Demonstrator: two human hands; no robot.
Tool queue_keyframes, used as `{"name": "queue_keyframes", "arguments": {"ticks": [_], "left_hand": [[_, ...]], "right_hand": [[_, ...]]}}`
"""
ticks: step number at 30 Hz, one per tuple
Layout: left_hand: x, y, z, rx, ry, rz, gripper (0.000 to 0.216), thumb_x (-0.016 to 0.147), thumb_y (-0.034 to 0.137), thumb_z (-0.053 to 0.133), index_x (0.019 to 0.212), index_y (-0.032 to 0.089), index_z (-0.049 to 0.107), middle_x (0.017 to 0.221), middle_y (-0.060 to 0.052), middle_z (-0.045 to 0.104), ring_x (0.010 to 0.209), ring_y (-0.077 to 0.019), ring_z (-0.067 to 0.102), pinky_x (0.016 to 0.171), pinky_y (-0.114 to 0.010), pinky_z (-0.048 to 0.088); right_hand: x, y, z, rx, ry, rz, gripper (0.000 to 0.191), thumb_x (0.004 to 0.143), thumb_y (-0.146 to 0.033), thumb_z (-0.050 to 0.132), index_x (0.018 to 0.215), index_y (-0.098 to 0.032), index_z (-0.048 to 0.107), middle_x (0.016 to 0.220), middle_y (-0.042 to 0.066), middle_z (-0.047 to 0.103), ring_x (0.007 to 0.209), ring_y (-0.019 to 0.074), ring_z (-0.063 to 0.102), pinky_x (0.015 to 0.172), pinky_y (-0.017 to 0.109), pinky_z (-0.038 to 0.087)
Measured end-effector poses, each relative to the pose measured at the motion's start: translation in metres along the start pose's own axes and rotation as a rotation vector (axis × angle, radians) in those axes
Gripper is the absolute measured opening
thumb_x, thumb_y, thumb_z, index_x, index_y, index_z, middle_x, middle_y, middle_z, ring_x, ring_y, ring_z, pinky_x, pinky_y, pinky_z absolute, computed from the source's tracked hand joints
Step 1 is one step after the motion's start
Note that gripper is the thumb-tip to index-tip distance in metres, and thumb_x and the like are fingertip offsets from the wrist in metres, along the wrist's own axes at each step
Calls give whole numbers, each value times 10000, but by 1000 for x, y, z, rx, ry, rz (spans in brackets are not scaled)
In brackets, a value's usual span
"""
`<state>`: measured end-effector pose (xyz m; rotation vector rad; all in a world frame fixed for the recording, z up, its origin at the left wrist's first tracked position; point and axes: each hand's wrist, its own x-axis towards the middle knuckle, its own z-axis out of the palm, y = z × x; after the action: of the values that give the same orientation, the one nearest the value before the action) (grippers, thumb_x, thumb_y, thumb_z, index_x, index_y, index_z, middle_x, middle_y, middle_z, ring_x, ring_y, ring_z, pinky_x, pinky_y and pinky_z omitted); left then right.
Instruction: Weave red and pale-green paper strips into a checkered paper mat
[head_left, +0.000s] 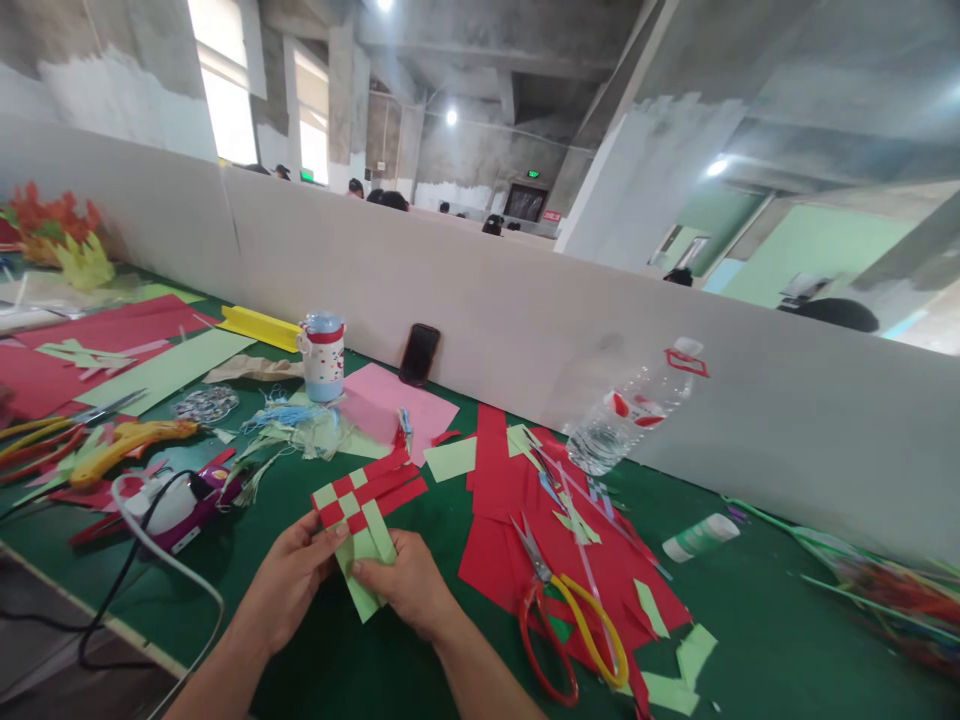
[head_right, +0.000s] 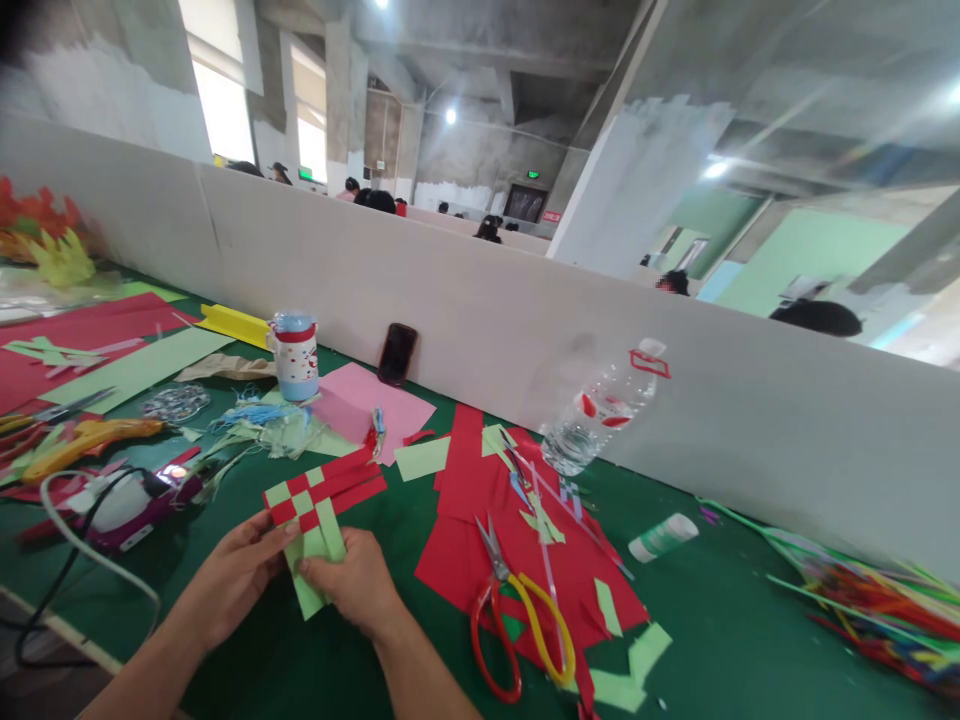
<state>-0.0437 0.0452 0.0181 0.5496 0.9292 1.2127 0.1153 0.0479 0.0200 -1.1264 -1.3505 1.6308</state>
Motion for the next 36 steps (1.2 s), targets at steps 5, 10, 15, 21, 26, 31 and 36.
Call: {"name": "queue_keyframes", "arguments": {"ticks": [5,10,15,21,26,31,36], "left_hand": [[0,4,-3,-21,87,-9,450,639,350,883,988,157,673,938,-101,782,829,-268,749,697,-336,599],[2,8,-7,-27,129,-4,375,650,330,870,932,167,683,867,-83,783,807,-265,751,644,-319,599],[3,9,-3,-16,125,-1,452,628,349,883,987,157,688,882,-82,782,814,-266,749,641,-313,595],[-3,5,5,17,83,5,627,573,341,909,1112,176,635,930,-75,777,804,-266,745,670,-330,589],[-3,-5,9,55,100,16,673,523,286,917,1109,168,607,872,-66,773,703,-248,735,623,-321,574],[-1,-8,10,51,142,57,687,505,260,905,1111,180,591,839,-40,769,694,-233,728,607,-300,559],[-2,-8,13,36,158,75,638,497,261,898,1059,166,611,805,-39,767,680,-237,726,606,-304,557]], "right_hand": [[1,1,0,-2,11,16,318,654,-371,737,837,-112,708,670,-8,562,600,114,433,575,234,381],[-1,-1,1,-5,-7,33,307,647,-357,745,837,-118,713,661,-10,569,589,113,439,571,234,390],[-1,-1,0,-22,25,30,373,768,-480,651,863,-124,704,669,0,577,578,117,450,562,240,389],[3,5,-2,-53,69,1,364,788,-502,612,789,-140,640,639,-15,538,561,109,419,520,223,349],[3,7,-1,-100,59,-31,313,790,-458,605,788,-146,627,636,-28,504,576,107,402,520,217,345],[2,5,-1,-175,67,-44,208,761,-355,618,716,-155,585,618,-44,461,580,100,368,508,210,314],[0,1,-2,-234,81,-33,194,757,-326,601,664,-171,531,595,-57,409,567,93,328,494,212,280]]}}
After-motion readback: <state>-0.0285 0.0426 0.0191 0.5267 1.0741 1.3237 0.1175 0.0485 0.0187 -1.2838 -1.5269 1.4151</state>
